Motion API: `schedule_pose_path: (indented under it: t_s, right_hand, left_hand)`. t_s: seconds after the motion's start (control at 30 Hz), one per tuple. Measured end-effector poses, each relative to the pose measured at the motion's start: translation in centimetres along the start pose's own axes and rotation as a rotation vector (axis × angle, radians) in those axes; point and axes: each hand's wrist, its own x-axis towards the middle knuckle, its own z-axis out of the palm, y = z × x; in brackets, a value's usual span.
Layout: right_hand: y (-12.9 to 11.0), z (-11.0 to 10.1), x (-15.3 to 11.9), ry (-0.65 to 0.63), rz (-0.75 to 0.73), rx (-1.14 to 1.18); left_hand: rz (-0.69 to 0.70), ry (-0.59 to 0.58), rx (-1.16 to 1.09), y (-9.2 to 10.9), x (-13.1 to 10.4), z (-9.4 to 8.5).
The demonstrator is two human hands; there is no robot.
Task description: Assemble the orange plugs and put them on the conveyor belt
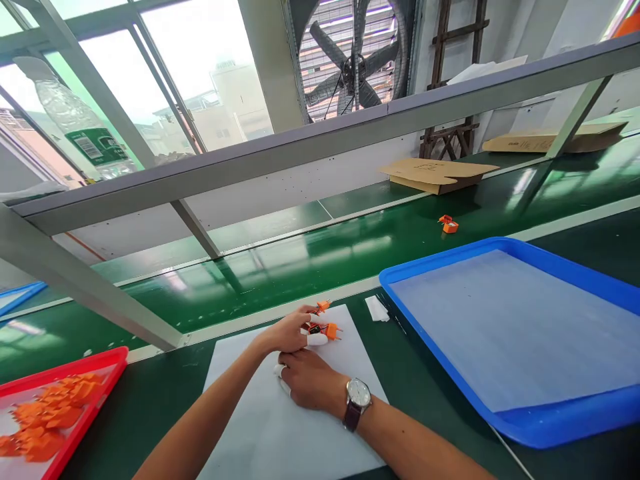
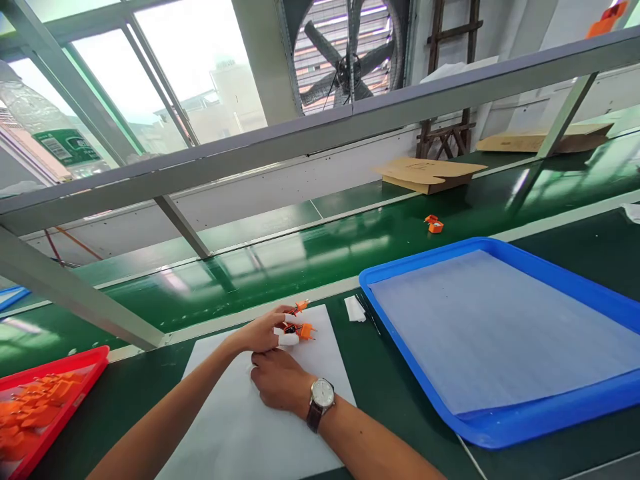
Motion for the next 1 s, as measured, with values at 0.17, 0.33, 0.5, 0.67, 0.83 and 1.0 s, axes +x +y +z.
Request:
schedule_pose_path:
  t_s: [0.17,0.33,0.5,0.67,0.83,1.0]
  right_hand:
    - [0.2,0.1,0.1,0.000,-0.019,0.003]
    - [0.1,0.5,0.1,0.011,-0.010,0.006]
    - [0.3,0.6,0.0,-0.046,0.004,0.035]
    - [0.1,-0.2,-0.2,0.032,0.089,0.255]
    - [-0.3,-1.7,0.5,0.215,0.485,1.090]
    - [-1.4,-2.7,0.9,0.170,0.492,1.461]
  left_hand:
    - [-0.020,0.145,-0.333,-1.5,-1.2,-0.2]
    - [-0.032,0.334,-0.419,-3.3,-0.6,1.3]
    - [-0.052,0.463,-0.472,-1.9,-1.3,0.9]
    - [-0.041,0.560,-0.585,1.7,-7.3,0.0]
    - [-0.104,0.611,-0.389,2.1,-14.2,0.8]
    - [-0.118,0.664,0.012,0.3,-16.2,2.7]
